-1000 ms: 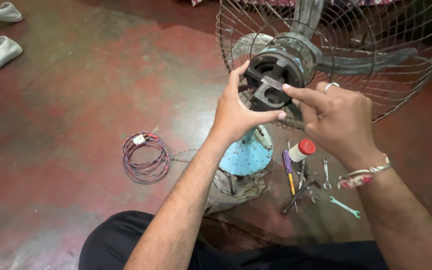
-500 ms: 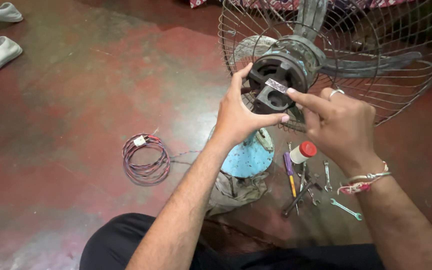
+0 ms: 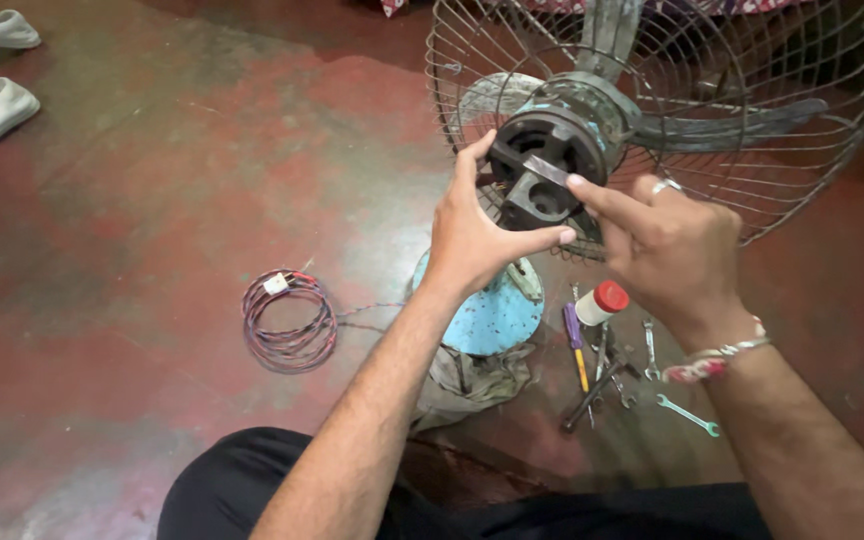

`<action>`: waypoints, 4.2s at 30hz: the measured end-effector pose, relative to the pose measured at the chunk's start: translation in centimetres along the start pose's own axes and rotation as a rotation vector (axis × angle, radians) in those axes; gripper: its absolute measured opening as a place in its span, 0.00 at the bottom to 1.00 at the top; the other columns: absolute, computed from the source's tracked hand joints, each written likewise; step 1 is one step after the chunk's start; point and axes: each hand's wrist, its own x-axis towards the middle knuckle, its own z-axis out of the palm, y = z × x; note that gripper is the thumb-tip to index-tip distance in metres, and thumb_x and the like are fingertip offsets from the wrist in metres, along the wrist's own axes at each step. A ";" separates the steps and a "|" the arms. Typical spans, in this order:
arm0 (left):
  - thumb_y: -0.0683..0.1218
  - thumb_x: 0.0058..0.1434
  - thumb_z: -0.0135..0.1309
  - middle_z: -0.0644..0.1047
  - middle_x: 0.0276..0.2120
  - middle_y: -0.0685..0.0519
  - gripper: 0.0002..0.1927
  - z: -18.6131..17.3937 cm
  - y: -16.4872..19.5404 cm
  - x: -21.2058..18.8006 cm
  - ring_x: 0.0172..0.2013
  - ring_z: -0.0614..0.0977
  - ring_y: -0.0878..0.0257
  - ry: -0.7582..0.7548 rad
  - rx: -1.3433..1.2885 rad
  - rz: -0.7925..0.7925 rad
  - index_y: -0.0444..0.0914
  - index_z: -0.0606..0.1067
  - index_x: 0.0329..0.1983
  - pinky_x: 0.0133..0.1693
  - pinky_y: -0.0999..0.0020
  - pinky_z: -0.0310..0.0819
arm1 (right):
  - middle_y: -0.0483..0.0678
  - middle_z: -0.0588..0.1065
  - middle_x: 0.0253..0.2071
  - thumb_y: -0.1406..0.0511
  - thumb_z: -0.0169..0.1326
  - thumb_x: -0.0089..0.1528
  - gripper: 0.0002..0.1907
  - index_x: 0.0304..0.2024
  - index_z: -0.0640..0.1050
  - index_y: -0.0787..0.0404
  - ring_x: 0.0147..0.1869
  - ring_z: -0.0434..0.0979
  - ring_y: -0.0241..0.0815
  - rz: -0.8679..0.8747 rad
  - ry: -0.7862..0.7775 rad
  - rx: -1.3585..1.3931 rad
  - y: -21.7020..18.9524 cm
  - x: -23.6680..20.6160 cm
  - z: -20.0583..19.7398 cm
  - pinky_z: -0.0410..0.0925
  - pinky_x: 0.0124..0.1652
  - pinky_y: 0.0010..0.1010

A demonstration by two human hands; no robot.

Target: The person sits on the floor servicing a pedestal fan. They hold the fan's rear motor housing, work at it with a small hand tool, wipe parts with a cloth, and continue manipulating the housing and blade assembly.

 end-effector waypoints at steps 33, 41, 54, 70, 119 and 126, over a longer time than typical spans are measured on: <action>0.55 0.40 0.78 0.75 0.64 0.42 0.62 -0.5 -1.0 -0.2 0.65 0.77 0.53 -0.123 -0.207 -0.010 0.38 0.57 0.76 0.64 0.59 0.71 | 0.46 0.72 0.27 0.67 0.60 0.65 0.15 0.53 0.85 0.43 0.29 0.75 0.47 0.029 -0.035 0.109 -0.8 1.4 0.3 0.66 0.29 0.40; 0.56 0.38 0.79 0.75 0.64 0.42 0.63 -0.4 -1.2 0.0 0.66 0.76 0.53 -0.092 -0.191 -0.002 0.38 0.58 0.75 0.65 0.59 0.70 | 0.46 0.71 0.26 0.67 0.61 0.64 0.17 0.53 0.85 0.42 0.27 0.73 0.46 0.057 0.015 0.070 -1.3 0.8 -0.4 0.66 0.29 0.38; 0.64 0.32 0.77 0.76 0.57 0.40 0.62 0.5 1.8 -1.5 0.59 0.78 0.45 0.134 0.127 0.045 0.35 0.62 0.67 0.60 0.52 0.71 | 0.44 0.77 0.31 0.67 0.62 0.68 0.14 0.55 0.84 0.45 0.32 0.76 0.44 0.106 0.024 0.137 -1.7 0.7 -1.7 0.68 0.34 0.36; 0.62 0.38 0.77 0.64 0.69 0.30 0.66 3.5 0.9 -3.0 0.67 0.70 0.41 0.318 0.207 0.175 0.29 0.54 0.71 0.65 0.51 0.64 | 0.49 0.78 0.33 0.66 0.59 0.71 0.03 0.48 0.80 0.55 0.34 0.79 0.48 0.219 0.036 -0.039 -1.0 -1.8 1.1 0.69 0.34 0.40; 0.41 0.46 0.66 0.68 0.67 0.37 0.42 2.8 0.7 -3.4 0.68 0.71 0.42 0.237 0.034 0.132 0.32 0.63 0.65 0.69 0.55 0.64 | 0.56 0.77 0.25 0.66 0.58 0.62 0.15 0.52 0.84 0.54 0.28 0.78 0.58 0.289 -0.103 -0.099 -5.3 1.2 -0.9 0.70 0.31 0.49; 0.35 0.52 0.50 0.70 0.67 0.36 0.33 2.8 0.2 -3.4 0.69 0.71 0.41 0.264 -0.008 0.166 0.31 0.65 0.66 0.71 0.54 0.62 | 0.54 0.76 0.21 0.64 0.59 0.61 0.17 0.53 0.85 0.54 0.25 0.78 0.57 0.285 -0.108 -0.180 -5.6 1.5 0.0 0.69 0.28 0.48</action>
